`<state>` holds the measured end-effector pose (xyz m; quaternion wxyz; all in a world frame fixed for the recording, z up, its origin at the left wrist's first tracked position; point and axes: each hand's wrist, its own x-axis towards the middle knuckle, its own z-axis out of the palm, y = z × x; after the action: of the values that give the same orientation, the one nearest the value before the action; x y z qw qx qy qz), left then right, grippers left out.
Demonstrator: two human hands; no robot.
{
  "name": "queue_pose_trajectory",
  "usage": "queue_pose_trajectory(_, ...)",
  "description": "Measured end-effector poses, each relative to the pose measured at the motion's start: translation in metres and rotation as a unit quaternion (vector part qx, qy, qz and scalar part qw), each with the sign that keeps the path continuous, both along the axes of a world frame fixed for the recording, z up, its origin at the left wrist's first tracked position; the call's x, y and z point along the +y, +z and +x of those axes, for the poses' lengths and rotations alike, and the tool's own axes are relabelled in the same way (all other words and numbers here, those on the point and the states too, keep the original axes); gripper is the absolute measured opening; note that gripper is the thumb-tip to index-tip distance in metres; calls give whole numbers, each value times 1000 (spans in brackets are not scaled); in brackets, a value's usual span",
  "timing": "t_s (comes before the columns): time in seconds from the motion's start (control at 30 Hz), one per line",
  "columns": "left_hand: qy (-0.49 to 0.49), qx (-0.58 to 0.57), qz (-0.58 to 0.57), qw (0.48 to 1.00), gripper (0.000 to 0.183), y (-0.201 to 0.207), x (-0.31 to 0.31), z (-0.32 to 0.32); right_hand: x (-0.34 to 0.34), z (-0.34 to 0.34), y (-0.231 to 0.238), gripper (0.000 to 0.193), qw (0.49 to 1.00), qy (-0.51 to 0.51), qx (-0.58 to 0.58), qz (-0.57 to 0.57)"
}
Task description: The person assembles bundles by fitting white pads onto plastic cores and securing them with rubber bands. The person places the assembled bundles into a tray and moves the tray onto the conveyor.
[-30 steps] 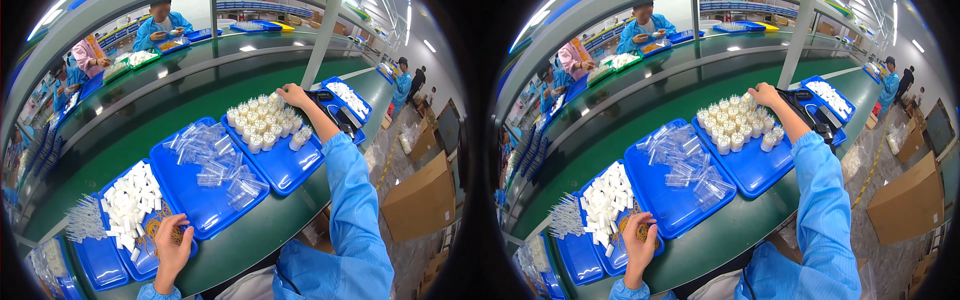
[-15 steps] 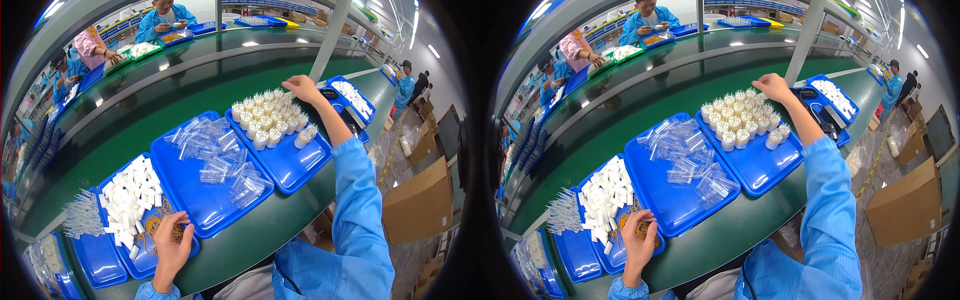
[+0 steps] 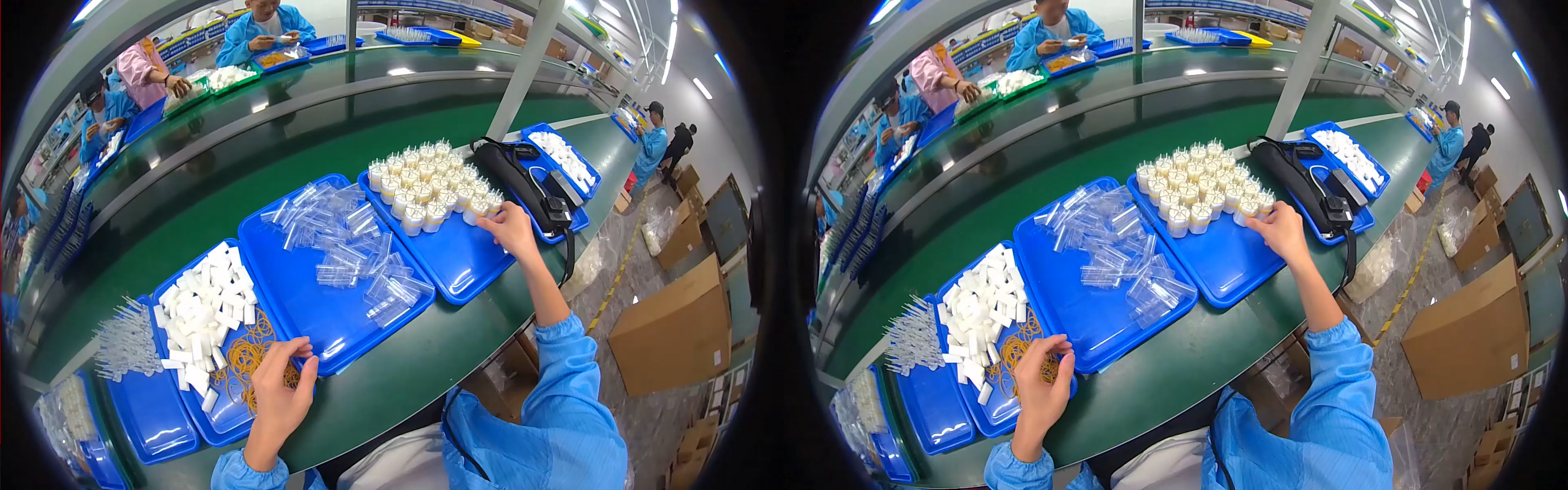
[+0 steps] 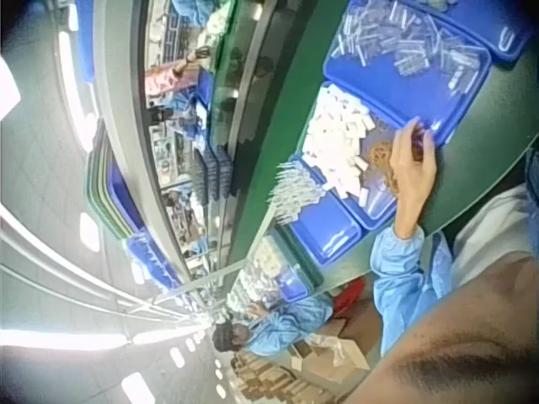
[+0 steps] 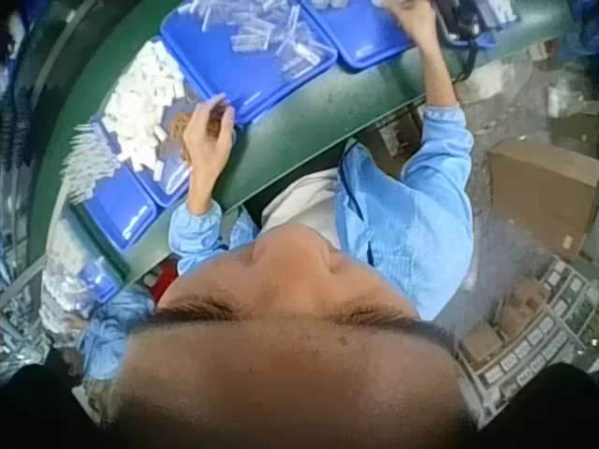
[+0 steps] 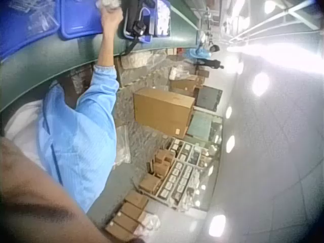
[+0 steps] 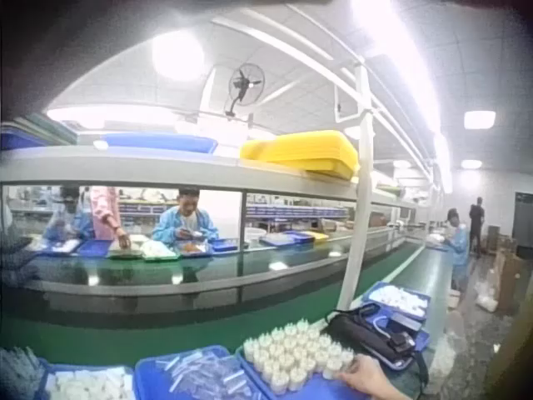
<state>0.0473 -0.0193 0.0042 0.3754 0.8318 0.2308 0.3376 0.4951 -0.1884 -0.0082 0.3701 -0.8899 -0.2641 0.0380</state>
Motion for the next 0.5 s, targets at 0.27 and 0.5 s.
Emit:
queue_pose_trajectory(0.27,-9,-3,7,1000,25,-1,-3,1,0,5,-2,55,1000,-6,27,-3)
queue_pose_trajectory(0.5,-13,-7,14,1000,25,-5,-3,-1,-25,-16,-4,64,984,-53,-155,-74)
